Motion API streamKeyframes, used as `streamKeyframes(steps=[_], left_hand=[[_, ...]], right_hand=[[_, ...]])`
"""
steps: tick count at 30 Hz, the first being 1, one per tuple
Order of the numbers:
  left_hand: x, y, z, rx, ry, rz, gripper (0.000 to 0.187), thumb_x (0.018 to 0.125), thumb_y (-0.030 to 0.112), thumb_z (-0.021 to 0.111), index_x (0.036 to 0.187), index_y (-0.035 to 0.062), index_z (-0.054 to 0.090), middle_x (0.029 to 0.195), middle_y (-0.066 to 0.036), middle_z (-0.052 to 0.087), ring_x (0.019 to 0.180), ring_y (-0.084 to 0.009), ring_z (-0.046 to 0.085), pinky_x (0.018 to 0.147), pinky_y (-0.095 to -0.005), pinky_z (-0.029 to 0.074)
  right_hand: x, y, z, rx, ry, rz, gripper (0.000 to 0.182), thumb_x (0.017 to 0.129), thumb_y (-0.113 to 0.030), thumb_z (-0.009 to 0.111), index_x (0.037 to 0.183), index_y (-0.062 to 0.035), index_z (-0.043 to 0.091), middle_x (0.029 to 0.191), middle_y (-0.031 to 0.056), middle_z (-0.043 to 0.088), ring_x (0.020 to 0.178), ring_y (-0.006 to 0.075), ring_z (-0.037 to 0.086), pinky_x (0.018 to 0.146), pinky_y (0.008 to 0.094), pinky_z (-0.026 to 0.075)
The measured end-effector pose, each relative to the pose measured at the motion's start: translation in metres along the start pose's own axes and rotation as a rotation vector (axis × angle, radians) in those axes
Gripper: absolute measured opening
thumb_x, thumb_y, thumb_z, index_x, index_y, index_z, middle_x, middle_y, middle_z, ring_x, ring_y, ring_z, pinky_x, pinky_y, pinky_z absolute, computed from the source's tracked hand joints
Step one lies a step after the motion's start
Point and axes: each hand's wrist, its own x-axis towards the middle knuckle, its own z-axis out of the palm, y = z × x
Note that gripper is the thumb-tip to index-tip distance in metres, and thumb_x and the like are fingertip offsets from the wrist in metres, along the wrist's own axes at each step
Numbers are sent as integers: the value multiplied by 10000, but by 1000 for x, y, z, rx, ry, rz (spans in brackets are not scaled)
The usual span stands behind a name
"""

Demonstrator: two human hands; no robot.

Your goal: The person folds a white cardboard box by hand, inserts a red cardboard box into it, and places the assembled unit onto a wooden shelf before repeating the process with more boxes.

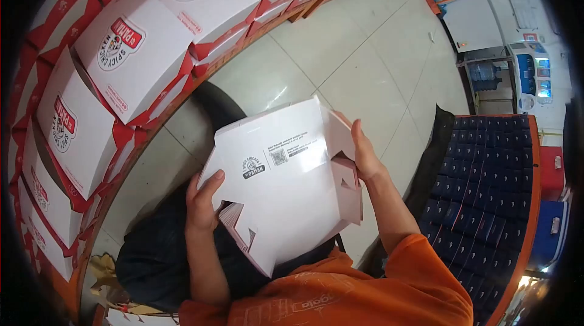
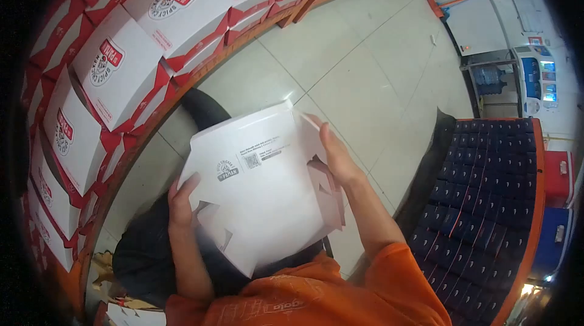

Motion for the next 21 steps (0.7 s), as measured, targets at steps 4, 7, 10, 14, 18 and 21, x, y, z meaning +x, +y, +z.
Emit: streamKeyframes(steps=[4, 7, 10, 14, 18, 21], left_hand=[[5, -1, 17, 132, 13, 50, 435, 877, 194, 702, 1192, -82, 585, 1089, -148, 648, 966, -193, 620, 858, -303, 476], [8, -6, 29, 272, 35, 136, 382, 878, 209, 706, 1117, -81, 633, 1051, -133, 658, 940, -171, 610, 846, -298, 467], [11, -15, 28, 354, 169, 166, 365, 880, 209, 704, 1093, -81, 642, 1057, -134, 651, 949, -163, 600, 840, -293, 464], [12, -22, 31, 282, 281, 129, 409, 878, 210, 698, 1147, -81, 597, 1062, -132, 642, 961, -181, 599, 856, -310, 464], [4, -29, 11, 117, 218, 61, 481, 856, 221, 696, 1199, -79, 543, 1077, -134, 631, 965, -193, 594, 865, -329, 462], [-3, -40, 8, 50, 225, 50, 492, 840, 239, 694, 1188, -77, 548, 1092, -138, 626, 976, -196, 585, 868, -333, 459]], right_hand=[[14, 16, -48, 345, -291, -10, 1048, 784, -886, 342, 1296, 15, 496, 1245, 99, 564, 1114, 192, 544, 909, 312, 456], [48, 51, -78, 335, -495, -63, 1008, 794, -852, 412, 1303, 14, 495, 1198, 103, 583, 1111, 184, 536, 944, 320, 428], [33, 4, -26, 279, -220, -10, 871, 849, -728, 481, 1303, 16, 496, 1124, 105, 613, 1042, 190, 566, 910, 306, 441], [16, -22, 19, -270, 173, -128, 678, 883, -399, 640, 1326, 69, 427, 1078, 219, 635, 947, 327, 650, 842, 414, 505], [23, -5, 51, -714, 383, -164, 753, 846, -437, 682, 1265, 118, 394, 1041, 294, 592, 915, 420, 640, 727, 454, 529], [34, 5, 69, -949, 452, -196, 797, 826, -509, 681, 1201, 126, 379, 1021, 285, 552, 863, 437, 621, 683, 481, 522]])
